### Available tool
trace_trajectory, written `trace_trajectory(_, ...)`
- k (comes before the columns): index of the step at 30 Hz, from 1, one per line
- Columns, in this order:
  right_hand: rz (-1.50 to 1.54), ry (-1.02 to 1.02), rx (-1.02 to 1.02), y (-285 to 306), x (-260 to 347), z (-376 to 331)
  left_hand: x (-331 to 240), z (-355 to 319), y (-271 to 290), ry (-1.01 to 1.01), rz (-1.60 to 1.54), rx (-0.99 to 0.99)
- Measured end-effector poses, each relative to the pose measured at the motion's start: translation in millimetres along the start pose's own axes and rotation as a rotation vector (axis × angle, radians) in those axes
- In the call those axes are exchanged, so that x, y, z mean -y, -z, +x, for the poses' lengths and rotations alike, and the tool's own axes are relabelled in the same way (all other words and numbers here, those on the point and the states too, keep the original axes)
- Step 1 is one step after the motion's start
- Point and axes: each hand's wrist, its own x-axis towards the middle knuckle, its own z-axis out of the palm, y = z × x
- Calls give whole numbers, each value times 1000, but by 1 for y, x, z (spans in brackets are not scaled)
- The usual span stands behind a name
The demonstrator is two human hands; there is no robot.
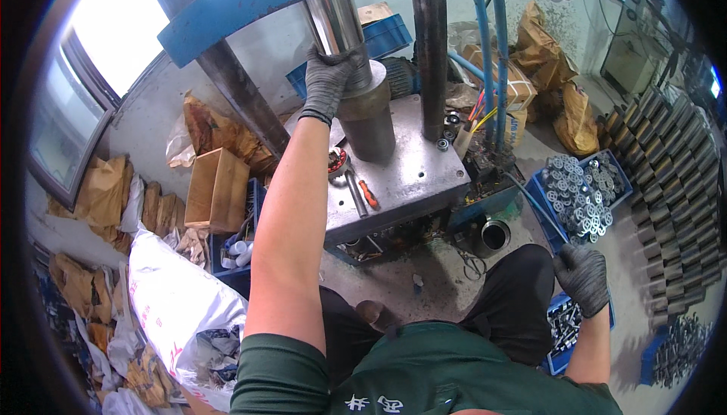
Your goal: The person wipes metal components with a cloth, places motor stators and metal cylinders onto a hydraulic press machine, and operates the press to push the stators into the cylinders.
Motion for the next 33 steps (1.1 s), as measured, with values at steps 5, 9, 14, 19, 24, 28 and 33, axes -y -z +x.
trace_trajectory(5,-7,14,-17,-1,0,0,10,3,2,-18,105,-33)
trace_trajectory(9,-18,15,-18,-3,-1,-1,20,7,9,0,3,-17)
trace_trajectory(14,-33,12,-19,-3,-2,-1,18,1,10,55,-194,7)
trace_trajectory(19,5,16,-46,-3,-1,-1,15,-2,11,71,-204,12)
trace_trajectory(24,-9,-2,-17,-2,-1,-1,14,-1,14,122,-138,30)
trace_trajectory(28,-26,5,-28,-2,0,-1,12,-3,11,92,-148,23)
trace_trajectory(33,-1,1,-33,-2,1,-1,7,-6,10,123,-165,34)
